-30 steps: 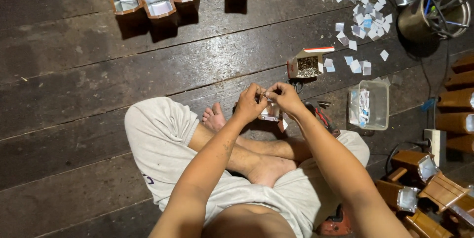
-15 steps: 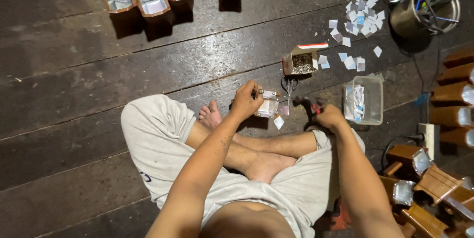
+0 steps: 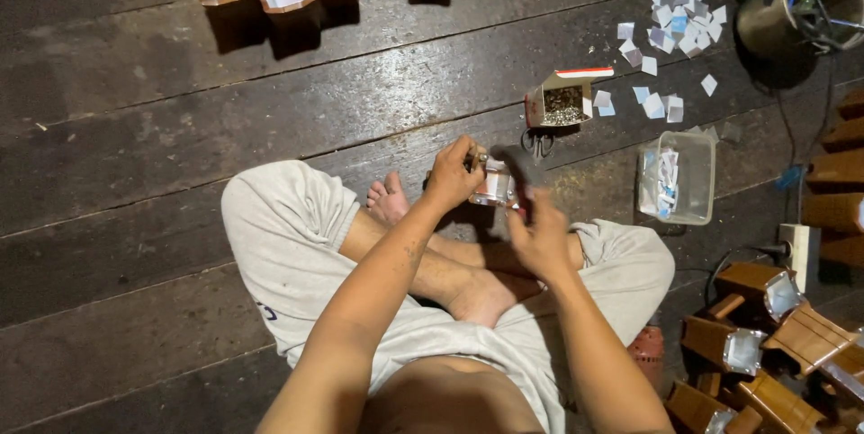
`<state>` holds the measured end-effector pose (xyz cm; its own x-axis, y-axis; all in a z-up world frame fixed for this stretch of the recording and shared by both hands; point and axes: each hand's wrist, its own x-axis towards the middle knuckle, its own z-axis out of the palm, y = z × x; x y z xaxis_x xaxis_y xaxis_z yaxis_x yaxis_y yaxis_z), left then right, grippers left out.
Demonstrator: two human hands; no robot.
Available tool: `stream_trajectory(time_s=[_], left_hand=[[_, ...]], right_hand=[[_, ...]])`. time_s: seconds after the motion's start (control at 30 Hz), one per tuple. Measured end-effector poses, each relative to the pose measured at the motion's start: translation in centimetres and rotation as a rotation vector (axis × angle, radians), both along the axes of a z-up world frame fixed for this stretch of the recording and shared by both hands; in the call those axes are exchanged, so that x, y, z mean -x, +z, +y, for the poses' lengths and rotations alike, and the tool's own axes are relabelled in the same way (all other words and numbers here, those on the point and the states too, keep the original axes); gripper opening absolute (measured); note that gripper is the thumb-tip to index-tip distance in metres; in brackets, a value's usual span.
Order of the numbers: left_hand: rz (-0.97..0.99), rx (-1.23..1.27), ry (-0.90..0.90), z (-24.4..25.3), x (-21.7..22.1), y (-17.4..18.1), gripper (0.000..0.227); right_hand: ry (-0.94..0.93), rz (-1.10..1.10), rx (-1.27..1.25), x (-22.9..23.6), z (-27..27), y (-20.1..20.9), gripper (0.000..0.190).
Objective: The person sits on the floor assembling small wooden frames by attaching metal brackets. They use a power drill to drive screws into the brackets and a hammer to tap them into place. The person handles screws, brackets, and wooden pieces one at a time.
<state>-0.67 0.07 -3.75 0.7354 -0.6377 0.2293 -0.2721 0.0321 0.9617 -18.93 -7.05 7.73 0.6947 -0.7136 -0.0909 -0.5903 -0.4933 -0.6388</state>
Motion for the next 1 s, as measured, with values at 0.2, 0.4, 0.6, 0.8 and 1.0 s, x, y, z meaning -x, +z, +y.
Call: stream_trajectory(time_s=[0.2,0.4,0.6,0.8,1.0], left_hand=[[-0.039,-0.045,0.039,0.1,0.2,0.7,0.027],[-0.071,-0.061,0.028,-0.9,-0.8,0.9,0.020],[-0.030,-0.099,0.018,0.1,0.9,0.7,0.024],[0.004,-0.094,-0.002,0.1,0.2,1.3,0.025],[0.007,-0.103,-0.012,-0.1,0.4,0.4,0.025]], right_hand=[[0.104,-0.140,0.095,-1.4,1.0,1.8,0.031],[0.170,-0.173,0.114,-2.4,-0.4,-1.1,0.036],[0.133,-0.064,0.064,-0.8,0.7,-1.5,0.040],[0.084,-0.071,0.075,-1.8,0.8,-0.5,0.036],[0.038,-0.082,0.126,-0.1,-0.1,-3.2,0.035]])
